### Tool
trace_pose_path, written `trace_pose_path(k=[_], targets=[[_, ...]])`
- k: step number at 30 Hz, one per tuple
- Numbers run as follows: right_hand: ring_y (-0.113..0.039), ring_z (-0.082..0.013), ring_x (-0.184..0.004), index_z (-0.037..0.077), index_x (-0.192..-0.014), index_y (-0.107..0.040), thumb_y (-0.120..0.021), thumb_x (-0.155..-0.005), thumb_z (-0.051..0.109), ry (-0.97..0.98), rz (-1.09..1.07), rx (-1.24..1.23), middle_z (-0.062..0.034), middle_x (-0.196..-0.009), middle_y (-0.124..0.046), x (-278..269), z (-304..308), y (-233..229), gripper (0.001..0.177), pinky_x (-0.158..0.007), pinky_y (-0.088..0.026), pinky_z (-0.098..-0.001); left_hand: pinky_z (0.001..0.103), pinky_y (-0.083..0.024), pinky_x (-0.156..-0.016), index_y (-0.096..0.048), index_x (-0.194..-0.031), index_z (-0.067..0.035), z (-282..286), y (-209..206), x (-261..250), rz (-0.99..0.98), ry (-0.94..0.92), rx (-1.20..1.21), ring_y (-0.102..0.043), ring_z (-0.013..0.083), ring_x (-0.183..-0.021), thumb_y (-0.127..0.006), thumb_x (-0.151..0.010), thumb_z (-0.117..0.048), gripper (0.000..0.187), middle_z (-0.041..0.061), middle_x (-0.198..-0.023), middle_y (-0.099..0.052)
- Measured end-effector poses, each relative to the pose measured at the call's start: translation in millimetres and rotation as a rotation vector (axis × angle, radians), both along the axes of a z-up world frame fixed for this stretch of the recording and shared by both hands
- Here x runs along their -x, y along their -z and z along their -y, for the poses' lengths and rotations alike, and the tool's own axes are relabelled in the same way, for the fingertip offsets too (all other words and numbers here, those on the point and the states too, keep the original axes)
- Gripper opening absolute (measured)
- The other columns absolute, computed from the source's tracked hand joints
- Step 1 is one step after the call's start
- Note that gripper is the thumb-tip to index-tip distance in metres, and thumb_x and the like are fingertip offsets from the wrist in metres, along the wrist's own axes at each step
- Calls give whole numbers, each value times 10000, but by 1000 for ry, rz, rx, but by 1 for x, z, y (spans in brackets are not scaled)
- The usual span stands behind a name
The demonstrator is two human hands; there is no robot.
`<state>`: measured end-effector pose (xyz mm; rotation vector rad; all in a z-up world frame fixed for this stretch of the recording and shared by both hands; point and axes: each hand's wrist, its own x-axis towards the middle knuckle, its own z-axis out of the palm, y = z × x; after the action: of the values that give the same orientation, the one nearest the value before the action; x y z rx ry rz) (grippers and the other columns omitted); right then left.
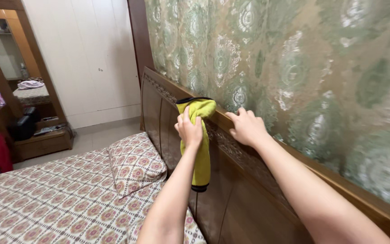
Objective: The person wipes the headboard of a bed with a cloth, then organizes various items on a bedside table including bottles, a remote, and a phone.
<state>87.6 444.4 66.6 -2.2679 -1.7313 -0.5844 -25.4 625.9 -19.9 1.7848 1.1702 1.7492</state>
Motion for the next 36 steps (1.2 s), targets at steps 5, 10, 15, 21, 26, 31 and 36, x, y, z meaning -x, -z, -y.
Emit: trace_pose_path(k=[5,10,15,21,26,31,36], targets=[[-491,-367,-1337,343,-1560,-339,-715,-893,440,115,-41,181,-130,-1464,-452,-8,-93,13,771,-1009,-482,-591,563,-408,-1047,-552,-1446,-261,-60,-12,-38,-90,105,-34,-451,408,-1287,-632,-878,-334,579,105,-1453,-511],[-479,-472,-1356,435,-1622,-167,-619,-962,507,204,-109,343,-131,-1573,-362,-18,-156,15,804,-1013,-447,-714,611,-404,-1067,-595,-1424,-299,-118,-29,-77,-276,169,-95,-433,426,-1313,-592,-941,-353,486,71,-1557,-466],[-459,-466,-1375,519,-1598,-155,-465,-1024,543,207,-168,323,-144,-1604,-309,-27,-178,14,652,-1037,-402,-742,604,-446,-1066,-721,-1265,-269,-185,-56,-107,-631,232,240,-462,356,-1355,-524,-978,-393,369,19,-1400,-652],[-442,-480,-1368,506,-1598,-155,-489,-1023,518,195,-209,326,-146,-1591,-299,-21,-171,7,665,-1040,-400,-735,572,-465,-1023,-708,-1266,-177,-287,-59,-148,-678,38,305,-443,343,-1363,-508,-980,-325,379,90,-1392,-621],[-476,-466,-1344,489,-1595,-181,-499,-1015,506,206,-213,319,-154,-1559,-337,-21,-173,9,661,-1029,-444,-707,531,-512,-1004,-736,-1234,-163,-326,-27,-138,-553,-75,317,-489,366,-1353,-467,-994,-332,398,105,-1375,-627],[-488,-471,-1336,485,-1600,-193,-493,-1019,502,182,-213,310,-158,-1548,-360,-18,-175,8,654,-1042,-433,-708,625,-426,-1009,-612,-1326,-182,-306,13,-109,-85,-25,468,-478,477,-1270,-339,-974,-505,551,176,-1389,-521],[-432,-493,-1388,515,-1595,-180,-493,-1018,531,194,-226,313,-160,-1609,-289,-23,-179,9,656,-1073,-374,-734,572,-429,-1057,-650,-1276,-74,-248,68,-88,-324,26,310,-535,469,-1251,-359,-1033,-524,589,232,-1424,-521]])
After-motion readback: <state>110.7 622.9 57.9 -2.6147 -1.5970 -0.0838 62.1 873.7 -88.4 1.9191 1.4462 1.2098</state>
